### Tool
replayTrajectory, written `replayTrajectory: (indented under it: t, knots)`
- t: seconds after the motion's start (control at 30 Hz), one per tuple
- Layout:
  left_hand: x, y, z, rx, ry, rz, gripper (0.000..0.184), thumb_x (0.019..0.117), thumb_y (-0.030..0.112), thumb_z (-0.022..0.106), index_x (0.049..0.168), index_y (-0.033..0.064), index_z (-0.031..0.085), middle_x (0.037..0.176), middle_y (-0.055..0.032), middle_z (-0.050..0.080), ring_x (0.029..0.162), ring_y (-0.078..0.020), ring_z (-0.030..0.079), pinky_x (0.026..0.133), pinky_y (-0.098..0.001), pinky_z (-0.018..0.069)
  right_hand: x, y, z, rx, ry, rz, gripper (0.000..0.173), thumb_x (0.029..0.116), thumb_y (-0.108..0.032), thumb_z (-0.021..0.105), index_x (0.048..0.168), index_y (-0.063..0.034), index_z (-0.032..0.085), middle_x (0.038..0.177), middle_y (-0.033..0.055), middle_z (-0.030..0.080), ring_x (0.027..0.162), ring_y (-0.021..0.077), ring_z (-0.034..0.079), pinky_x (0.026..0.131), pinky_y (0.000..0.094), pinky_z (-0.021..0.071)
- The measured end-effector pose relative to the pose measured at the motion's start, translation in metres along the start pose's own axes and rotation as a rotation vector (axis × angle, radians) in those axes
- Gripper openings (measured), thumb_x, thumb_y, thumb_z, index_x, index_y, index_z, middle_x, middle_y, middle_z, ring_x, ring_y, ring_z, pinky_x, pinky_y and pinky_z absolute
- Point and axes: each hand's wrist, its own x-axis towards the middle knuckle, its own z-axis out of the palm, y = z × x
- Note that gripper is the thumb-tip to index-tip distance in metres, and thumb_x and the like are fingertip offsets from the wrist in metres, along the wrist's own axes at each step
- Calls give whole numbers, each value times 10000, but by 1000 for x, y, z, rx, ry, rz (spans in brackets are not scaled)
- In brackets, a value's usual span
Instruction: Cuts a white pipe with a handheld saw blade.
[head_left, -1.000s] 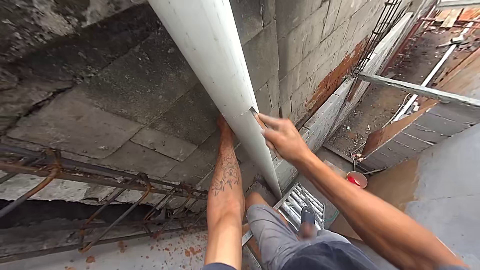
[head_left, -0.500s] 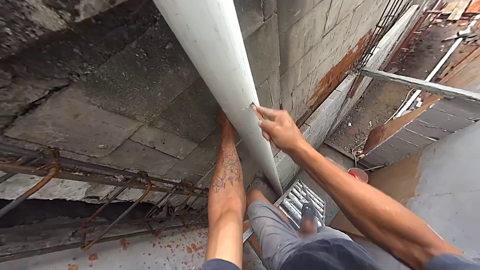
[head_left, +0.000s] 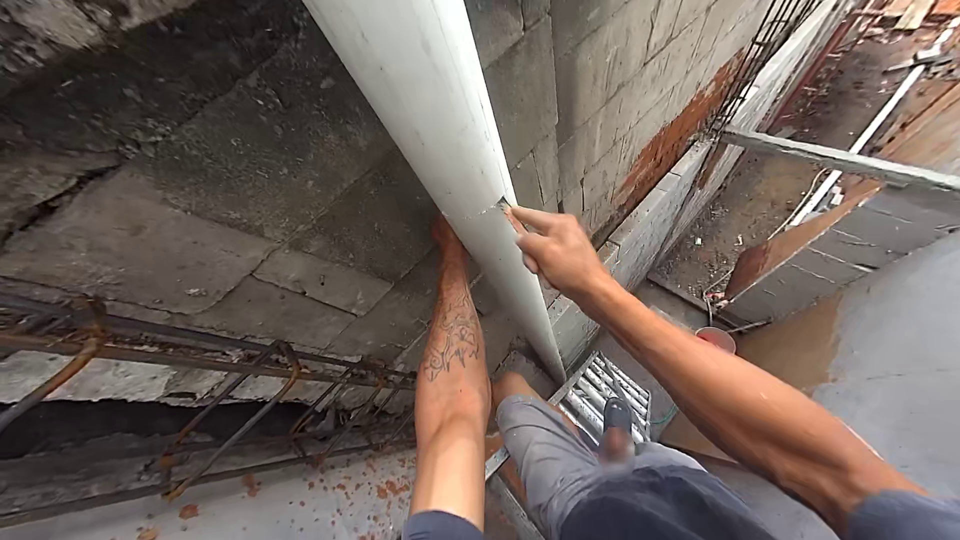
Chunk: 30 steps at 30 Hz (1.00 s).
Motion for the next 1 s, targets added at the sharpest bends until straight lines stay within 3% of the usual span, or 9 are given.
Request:
replayTrajectory:
  t: [0.1, 0.2, 0.33, 0.43, 0.5, 0.63, 0.77, 0.9, 1.0]
  knots:
    - [0, 0, -4, -100, -80, 74, 384, 1119, 236, 302, 1230, -19, 568, 1084, -121, 638, 948, -126, 614, 858, -327, 537, -22, 3, -5, 33, -33, -9, 507, 1028, -112, 484, 1535, -106, 495, 537, 27, 490, 376, 104, 413, 369, 272, 378]
    - [2, 5, 1, -72, -21, 41, 416, 1123, 241, 333, 1268, -64, 576, 1175, -192, 640, 1026, -198, 613, 926, -393, 516, -32, 9, -7, 63, -4, 2, 486, 1026, -80, 510, 1512, -71, 513, 531, 1, 509, 386, 63, 411, 378, 229, 365]
    - [-3, -1, -6, -101, -88, 88, 402, 1123, 227, 283, 1280, -30, 548, 1161, -142, 631, 1015, -141, 610, 904, -335, 529, -18, 2, -1, 66, -14, -4, 495, 1036, -86, 487, 1531, -87, 497, 531, 34, 471, 372, 106, 391, 365, 267, 358]
    - [1, 4, -3, -58, -56, 96, 426, 1123, 232, 310, 1308, -64, 554, 1240, -197, 618, 1092, -197, 597, 973, -382, 498, -35, 6, -7, 79, -2, -6, 496, 1020, -80, 510, 1516, -91, 517, 523, 0, 495, 378, 61, 401, 372, 223, 355]
    - [2, -1, 0, -69, -22, 69, 415, 1118, 239, 336, 1264, -62, 582, 1192, -199, 636, 1054, -215, 611, 944, -408, 509, -17, 2, -5, 31, -14, 14, 483, 1031, -82, 504, 1514, -73, 511, 556, 16, 511, 401, 86, 407, 397, 256, 369]
    - [1, -7, -8, -158, -107, 124, 405, 1122, 254, 285, 1263, -7, 561, 1102, -101, 643, 970, -104, 617, 872, -310, 543, -21, 5, -3, 84, -32, -3, 499, 1032, -112, 489, 1531, -113, 503, 535, 29, 474, 374, 103, 389, 363, 262, 353]
    - [-1, -1, -2, 9, -17, 73, 420, 1120, 239, 338, 1270, -60, 591, 1219, -201, 638, 1082, -221, 618, 963, -412, 509, -20, 8, -4, 36, -5, -7, 481, 1025, -90, 504, 1505, -57, 516, 561, 13, 527, 409, 81, 416, 408, 261, 386]
    - [-2, 0, -8, -61, -88, 110, 413, 1123, 234, 282, 1289, -26, 555, 1171, -137, 631, 1029, -132, 606, 921, -331, 519, -19, 5, -1, 73, -36, -16, 502, 1034, -110, 481, 1536, -104, 492, 532, 27, 471, 373, 108, 399, 362, 271, 365]
    - [6, -5, -3, -36, -57, 97, 426, 1119, 237, 313, 1286, -60, 567, 1218, -192, 624, 1082, -203, 601, 960, -396, 505, -37, 10, -9, 96, -5, -42, 489, 1007, -81, 510, 1496, -68, 533, 526, -21, 508, 388, 46, 402, 380, 213, 353]
